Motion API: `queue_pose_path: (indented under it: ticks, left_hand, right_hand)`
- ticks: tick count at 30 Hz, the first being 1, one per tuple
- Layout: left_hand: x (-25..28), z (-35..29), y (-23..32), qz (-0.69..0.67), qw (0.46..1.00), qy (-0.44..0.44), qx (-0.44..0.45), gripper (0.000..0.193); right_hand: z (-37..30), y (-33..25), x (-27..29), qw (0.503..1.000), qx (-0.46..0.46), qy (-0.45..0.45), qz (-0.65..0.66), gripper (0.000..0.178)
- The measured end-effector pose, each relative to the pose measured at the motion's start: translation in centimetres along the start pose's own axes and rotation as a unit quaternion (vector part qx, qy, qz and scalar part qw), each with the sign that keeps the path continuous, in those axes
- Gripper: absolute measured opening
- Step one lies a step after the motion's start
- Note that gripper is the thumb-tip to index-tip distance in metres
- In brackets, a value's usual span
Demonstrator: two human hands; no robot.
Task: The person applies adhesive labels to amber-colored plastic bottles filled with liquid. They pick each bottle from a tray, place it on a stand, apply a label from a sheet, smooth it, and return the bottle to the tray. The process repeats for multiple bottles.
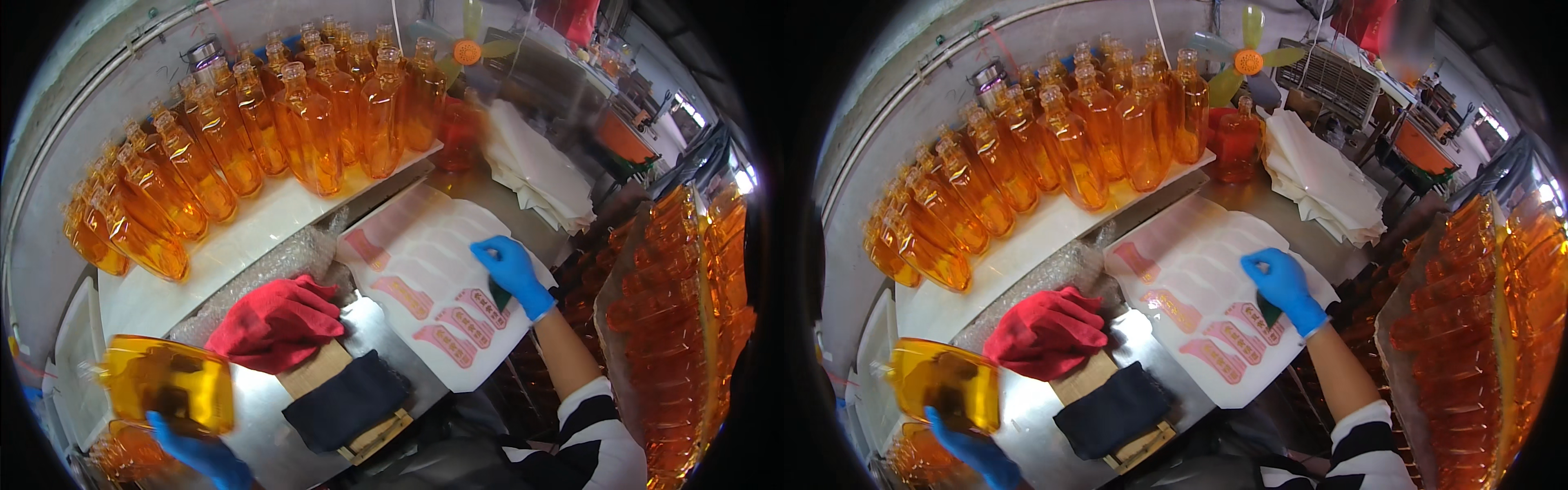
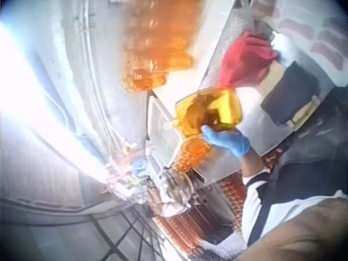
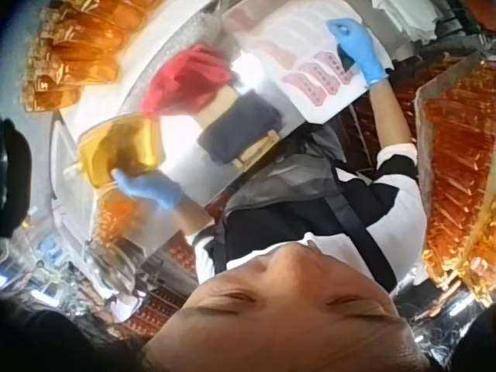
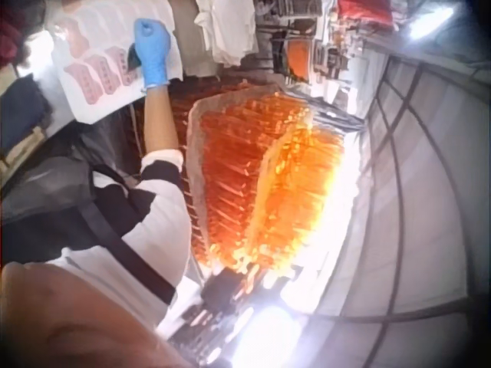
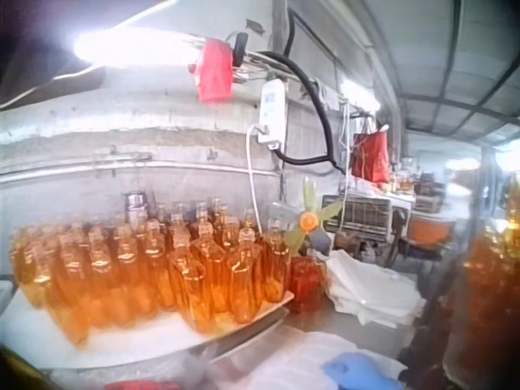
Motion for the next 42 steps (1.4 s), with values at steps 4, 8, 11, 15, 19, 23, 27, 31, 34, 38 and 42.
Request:
queue_pose_path:
  ticks: [4,8,11,15,19,23,27,31,34,38,42]
  left_hand:
    - [-3.2,-7.4,-6.7,0.076,0.965,-0.200,0.149,0.042]
    - [-4.7,-8.9,-10.4,0.153,0.935,-0.233,0.219,0.038]
    - [-4.5,-9.2,-10.8,0.136,0.941,-0.212,0.225,0.038]
    - [-5.3,-9.6,-10.3,0.148,0.938,-0.236,0.208,0.038]
    - [-4.5,-9.9,-10.1,0.163,0.935,-0.218,0.228,0.040]
    - [-4.4,-9.8,-10.7,0.164,0.933,-0.222,0.230,0.042]
    - [-4.4,-9.7,-10.9,0.178,0.929,-0.227,0.231,0.044]
    - [-4.1,-9.6,-10.9,0.170,0.927,-0.227,0.244,0.043]
    - [-4.5,-9.7,-10.8,0.161,0.927,-0.235,0.243,0.042]
    - [-4.5,-9.6,-11.1,0.162,0.928,-0.248,0.226,0.038]
    - [-4.7,-9.8,-11.0,0.165,0.925,-0.252,0.230,0.035]
  right_hand:
    - [-1.1,-7.2,-5.8,0.929,0.336,-0.128,-0.086,0.037]
    - [-1.4,-10.1,-11.4,0.896,0.342,-0.249,-0.133,0.044]
    - [0.8,-10.5,-13.8,0.895,0.328,-0.258,-0.157,0.046]
    - [2.7,-7.2,-14.4,0.911,0.315,-0.202,-0.173,0.047]
    - [2.1,-5.2,-10.3,0.897,0.323,-0.086,-0.290,0.036]
    - [3.2,-1.2,-7.2,0.887,0.111,-0.140,-0.425,0.031]
    - [6.6,-0.9,-3.9,0.942,0.109,-0.091,-0.303,0.036]
    - [10.8,-2.4,-4.0,0.949,0.083,-0.072,-0.296,0.061]
    - [13.1,-0.4,-5.2,0.942,0.069,-0.116,-0.307,0.070]
    - [15.7,2.0,-6.0,0.925,0.034,-0.190,-0.328,0.066]
    - [16.4,2.3,-6.5,0.915,0.046,-0.213,-0.339,0.056]
Point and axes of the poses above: each hand's wrist, its own z-axis towards the middle knuckle, its own x-axis out of the back of the hand, y = z × x, the point moved 10 cm from there along z, towards the middle knuckle, and after that the axes turned 4 degrees about z, right-handed, at the moved point
